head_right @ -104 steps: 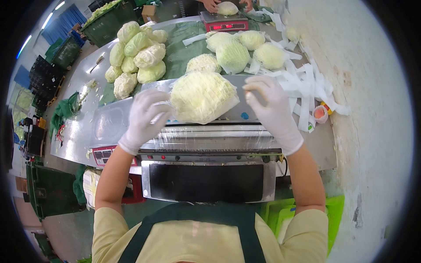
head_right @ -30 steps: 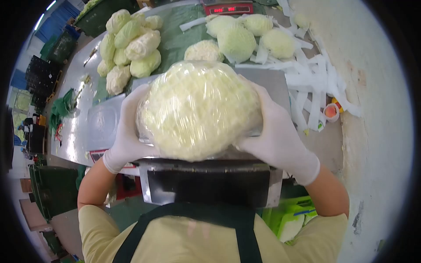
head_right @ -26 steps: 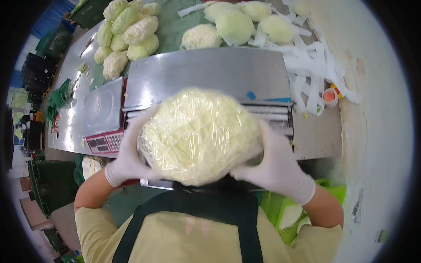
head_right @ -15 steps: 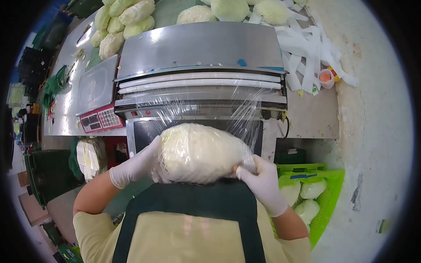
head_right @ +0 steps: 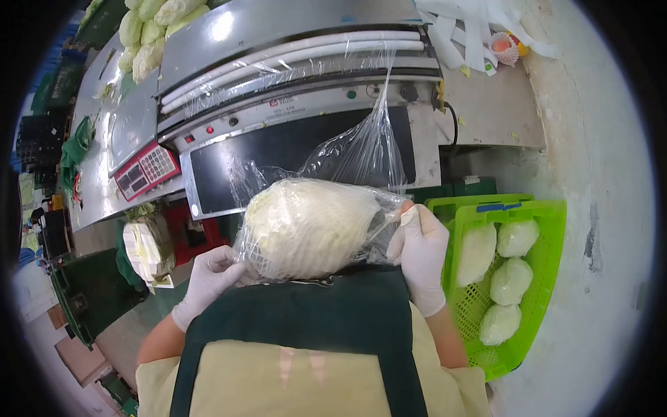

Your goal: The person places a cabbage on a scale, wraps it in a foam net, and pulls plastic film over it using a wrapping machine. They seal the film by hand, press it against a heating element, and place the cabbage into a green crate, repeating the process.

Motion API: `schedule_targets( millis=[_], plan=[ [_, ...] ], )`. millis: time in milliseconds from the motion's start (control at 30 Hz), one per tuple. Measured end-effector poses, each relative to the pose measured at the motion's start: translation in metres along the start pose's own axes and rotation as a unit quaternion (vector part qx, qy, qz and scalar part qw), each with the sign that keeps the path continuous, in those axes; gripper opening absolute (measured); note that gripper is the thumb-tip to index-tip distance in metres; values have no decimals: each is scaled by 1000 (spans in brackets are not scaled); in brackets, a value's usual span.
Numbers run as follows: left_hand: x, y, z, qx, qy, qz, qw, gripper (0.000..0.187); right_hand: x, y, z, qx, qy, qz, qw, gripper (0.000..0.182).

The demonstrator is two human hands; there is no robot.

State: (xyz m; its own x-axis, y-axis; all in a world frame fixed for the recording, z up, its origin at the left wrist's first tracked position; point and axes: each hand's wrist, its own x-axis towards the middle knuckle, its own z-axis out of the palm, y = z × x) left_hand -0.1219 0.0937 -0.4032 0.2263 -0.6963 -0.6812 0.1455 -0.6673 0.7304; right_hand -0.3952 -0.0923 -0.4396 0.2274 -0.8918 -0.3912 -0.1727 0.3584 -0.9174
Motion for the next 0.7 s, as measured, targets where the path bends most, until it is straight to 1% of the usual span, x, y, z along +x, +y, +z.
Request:
schedule_targets(
  millis=[33, 67, 167, 200, 300, 333, 400, 433, 500, 533, 567, 600, 633, 667, 700],
  plan=[
    [-3, -5, 7, 9, 35, 20, 999, 23, -1, 3, -2, -5, 19, 0, 1000, 35],
    [0, -12, 10, -60, 71, 26, 995, 22, -3, 6, -4, -11, 38, 1, 999, 35],
    [4, -33, 13, -145, 146, 30, 978, 25, 2, 24, -15, -35, 73, -39, 996, 35],
    [8, -39, 15, -167, 180, 45, 968, 27, 3, 26, -15, -37, 99, -24, 994, 35],
    [28, -60, 19, -240, 249, 18, 938, 27, 20, 61, -31, -80, 119, -31, 989, 37],
    [35, -61, 20, -224, 270, 9, 937, 28, 24, 63, -32, -71, 110, -8, 991, 37],
    [50, -74, 19, -278, 263, 7, 924, 27, 32, 61, -28, -53, 87, 41, 994, 37],
    [58, -73, 25, -304, 260, 6, 917, 27, 42, 77, -26, -58, 64, 27, 996, 37],
    [80, -95, 33, -312, 212, -11, 926, 28, 65, 142, -21, -71, 25, -1, 997, 38],
    [91, -101, 39, -312, 188, -7, 931, 27, 79, 171, -10, -111, -60, 10, 992, 37],
    [110, -115, 48, -330, 181, -3, 927, 26, 85, 177, 5, 29, -164, 85, 982, 37],
    [121, -103, 58, -337, 162, -20, 927, 24, 90, 179, 21, 147, -247, 183, 940, 39],
    [129, -99, 62, -385, 118, -13, 915, 23, 89, 181, 29, 302, -297, 255, 869, 41],
    [134, -98, 65, -431, 72, -8, 899, 23, 87, 181, 39, 426, -328, 343, 770, 44],
    [134, -98, 68, -476, 25, -4, 879, 24, 86, 192, 41, 423, -339, 365, 757, 45]
  ],
)
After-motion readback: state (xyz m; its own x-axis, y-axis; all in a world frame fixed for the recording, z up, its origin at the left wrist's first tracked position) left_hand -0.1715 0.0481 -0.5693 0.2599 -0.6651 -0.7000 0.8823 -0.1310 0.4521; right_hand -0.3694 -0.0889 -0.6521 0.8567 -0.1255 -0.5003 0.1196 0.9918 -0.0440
